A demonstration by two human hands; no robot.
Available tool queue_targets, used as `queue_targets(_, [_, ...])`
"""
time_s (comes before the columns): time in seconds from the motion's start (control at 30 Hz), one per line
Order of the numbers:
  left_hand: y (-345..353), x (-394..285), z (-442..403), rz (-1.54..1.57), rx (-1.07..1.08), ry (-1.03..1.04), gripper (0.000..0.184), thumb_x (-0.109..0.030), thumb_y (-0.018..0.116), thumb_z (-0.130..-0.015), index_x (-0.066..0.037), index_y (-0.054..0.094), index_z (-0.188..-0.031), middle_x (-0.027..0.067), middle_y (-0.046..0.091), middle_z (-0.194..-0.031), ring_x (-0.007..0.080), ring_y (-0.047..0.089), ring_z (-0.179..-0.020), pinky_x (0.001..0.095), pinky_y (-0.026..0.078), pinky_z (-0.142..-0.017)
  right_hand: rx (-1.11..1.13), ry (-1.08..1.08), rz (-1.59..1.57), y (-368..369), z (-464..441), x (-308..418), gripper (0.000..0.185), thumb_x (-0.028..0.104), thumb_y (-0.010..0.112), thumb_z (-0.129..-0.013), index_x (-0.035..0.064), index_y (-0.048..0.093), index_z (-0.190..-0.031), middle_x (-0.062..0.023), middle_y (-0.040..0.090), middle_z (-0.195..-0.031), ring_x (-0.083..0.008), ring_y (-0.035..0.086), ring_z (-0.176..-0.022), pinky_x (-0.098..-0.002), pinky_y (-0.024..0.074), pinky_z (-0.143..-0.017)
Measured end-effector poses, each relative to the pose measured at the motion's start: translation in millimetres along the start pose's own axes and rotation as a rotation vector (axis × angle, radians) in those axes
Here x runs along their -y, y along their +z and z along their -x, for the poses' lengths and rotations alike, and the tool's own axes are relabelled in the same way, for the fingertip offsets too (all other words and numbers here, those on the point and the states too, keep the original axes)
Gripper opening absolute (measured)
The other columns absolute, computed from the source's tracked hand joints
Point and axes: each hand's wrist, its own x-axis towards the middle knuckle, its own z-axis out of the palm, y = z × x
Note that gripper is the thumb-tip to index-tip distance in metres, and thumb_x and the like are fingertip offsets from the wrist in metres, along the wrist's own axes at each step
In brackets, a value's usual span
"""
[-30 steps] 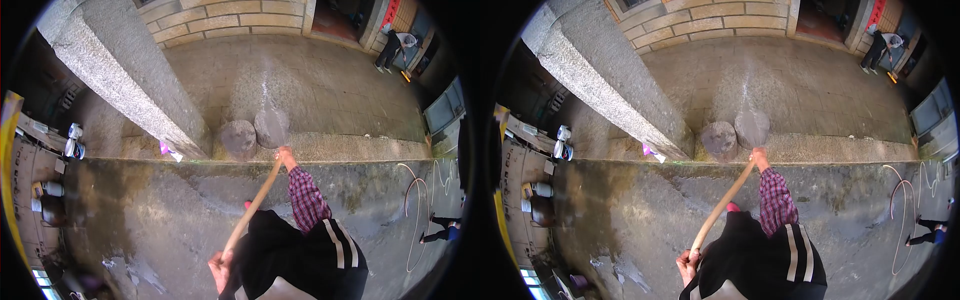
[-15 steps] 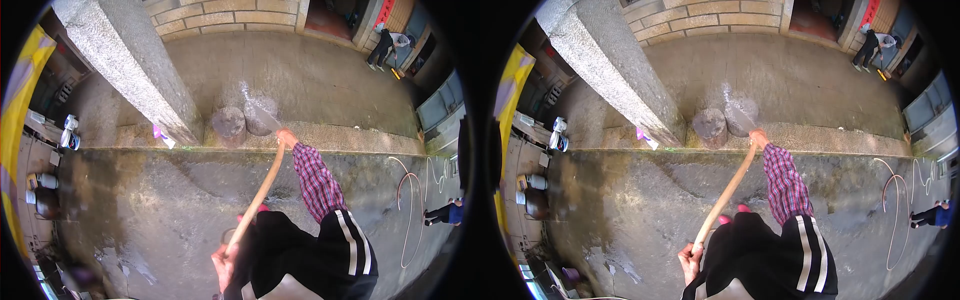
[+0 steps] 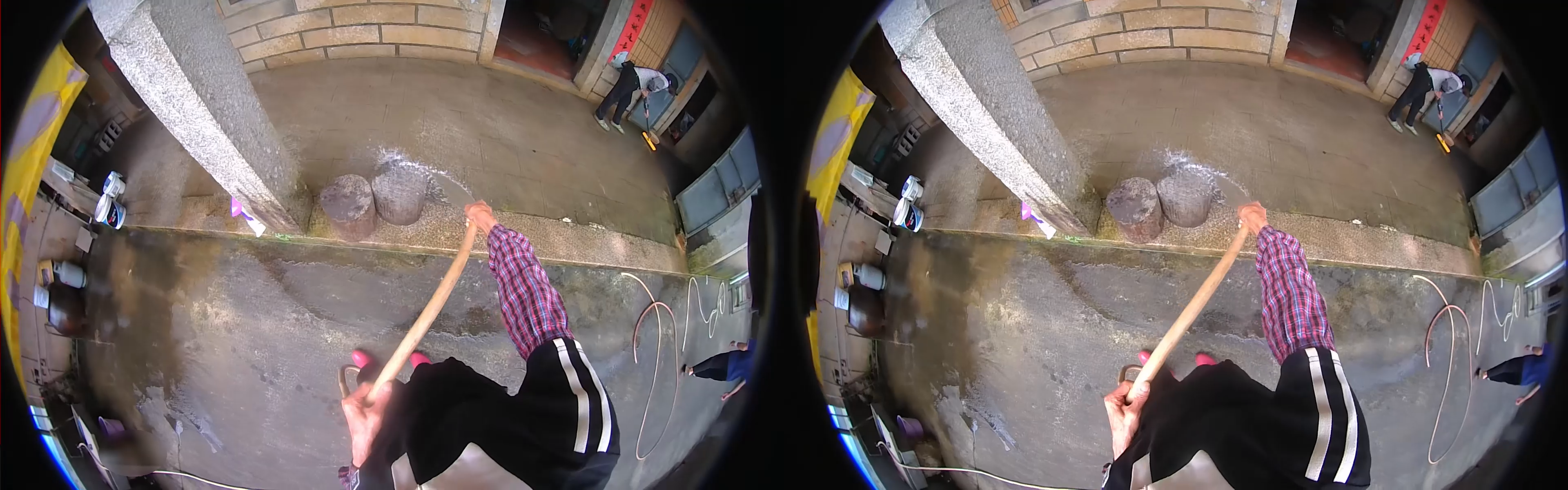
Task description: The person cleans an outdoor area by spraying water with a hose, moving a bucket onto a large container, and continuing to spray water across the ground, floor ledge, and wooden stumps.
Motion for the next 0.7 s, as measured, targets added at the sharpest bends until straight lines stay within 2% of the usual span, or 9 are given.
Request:
queue_targets(0.07, [20.7,-10.0,8.6,0.015,0.0,0.021,0.025,-0.022,0.063,-0.07,-0.001,0.052,-0.063,-0.0049,0.039,-0.05,0.0044,0.031,-0.049,0.0217,0.023,-0.044,0.122,0.11,0.053,-13.6,-3.4,-37.6,0.014,0.011,0.045,-0.066,0.0021,0.049,-0.056,-0.0147,0.048,-0.055,-0.0258,0.05,-0.054,-0.0346,0.0376,-0.046])
queue_targets(0.13, [37.2,-12.9,14.5,0.036,-0.004,0.05,0.032,-0.025,0.063,-0.07,-0.003,0.048,-0.055,-0.0072,0.033,-0.048,0.004,0.025,-0.047,0.0224,0.018,-0.042,0.074,-0.089,0.183,2.8,-23.8,-106.0,0.013,0.006,0.043,-0.069,0.0035,0.05,-0.059,-0.0145,0.048,-0.057,-0.0253,0.05,-0.054,-0.0331,0.0376,-0.046])
queue_targets(0.27, [55.0,-6.4,22.7,-0.034,0.02,0.044,0.027,-0.023,0.064,-0.07,-0.002,0.052,-0.058,-0.0069,0.034,-0.048,0.0042,0.026,-0.047,0.0228,0.019,-0.042,0.302,0.175,-0.656,3.1,-35.3,-203.5,0.02,0.017,0.045,-0.07,0.0015,0.051,-0.06,-0.0125,0.051,-0.055,-0.0215,0.052,-0.047,-0.0337,0.0385,-0.039])
queue_targets(0.33, [61.9,-5.5,25.5,-0.052,0.025,0.051,0.026,-0.023,0.064,-0.069,-0.001,0.053,-0.06,-0.0068,0.034,-0.047,0.0042,0.027,-0.046,0.0229,0.019,-0.041,0.194,0.327,-0.353,-27.2,-6.3,-116.7,0.016,0.006,0.044,-0.07,0.0059,0.046,-0.054,-0.0049,0.045,-0.05,-0.0162,0.051,-0.049,-0.0271,0.0362,-0.042])
queue_targets(0.4, [68.4,-4.7,26.5,-0.097,0.027,0.06,0.026,-0.022,0.064,-0.069,0.0,0.054,-0.061,-0.0064,0.036,-0.048,0.0046,0.028,-0.046,0.023,0.02,-0.041,0.157,0.374,-0.551,-62.8,20.2,-72.6,0.017,0.007,0.045,-0.069,0.0046,0.047,-0.053,-0.0056,0.046,-0.048,-0.0166,0.05,-0.046,-0.0279,0.0363,-0.041])
queue_targets(0.47, [73.7,0.2,26.4,-0.095,0.018,0.078,0.025,-0.022,0.065,-0.069,0.0,0.055,-0.062,-0.006,0.037,-0.048,0.0049,0.028,-0.047,0.0231,0.021,-0.042,0.115,0.417,-0.747,-52.4,-0.9,-137.6,0.019,0.008,0.045,-0.069,0.0033,0.048,-0.051,-0.0063,0.046,-0.047,-0.017,0.05,-0.043,-0.0288,0.0365,-0.039])
queue_targets(0.53, [78.0,1.5,24.9,-0.09,0.016,0.097,0.024,-0.022,0.065,-0.069,0.001,0.056,-0.064,-0.0055,0.038,-0.049,0.0051,0.029,-0.047,0.0233,0.021,-0.042,0.02,-0.398,-0.493,14.8,-69.6,-211.8,0.023,0.014,0.043,-0.072,-0.0016,0.047,-0.054,-0.0117,0.048,-0.048,-0.0195,0.05,-0.043,-0.0323,0.038,-0.035])
queue_targets(0.67, [86.0,-6.0,25.6,-0.059,0.006,0.078,0.025,-0.022,0.065,-0.069,0.002,0.058,-0.068,-0.0041,0.04,-0.051,0.0058,0.03,-0.048,0.0237,0.023,-0.043,-0.062,-0.329,-0.445,-40.3,-20.9,-144.8,0.02,0.007,0.045,-0.071,0.0007,0.046,-0.052,-0.0108,0.047,-0.047,-0.0195,0.049,-0.041,-0.0317,0.0375,-0.034])
queue_targets(0.7, [86.8,-4.2,23.8,-0.069,0.012,0.095,0.026,-0.023,0.065,-0.069,0.002,0.058,-0.068,-0.0043,0.04,-0.05,0.0058,0.031,-0.048,0.0236,0.023,-0.043,-0.106,-0.004,-0.594,-54.0,-9.8,-124.8,0.02,0.007,0.046,-0.069,0.0003,0.047,-0.05,-0.0087,0.047,-0.046,-0.0178,0.049,-0.041,-0.0301,0.0372,-0.036])
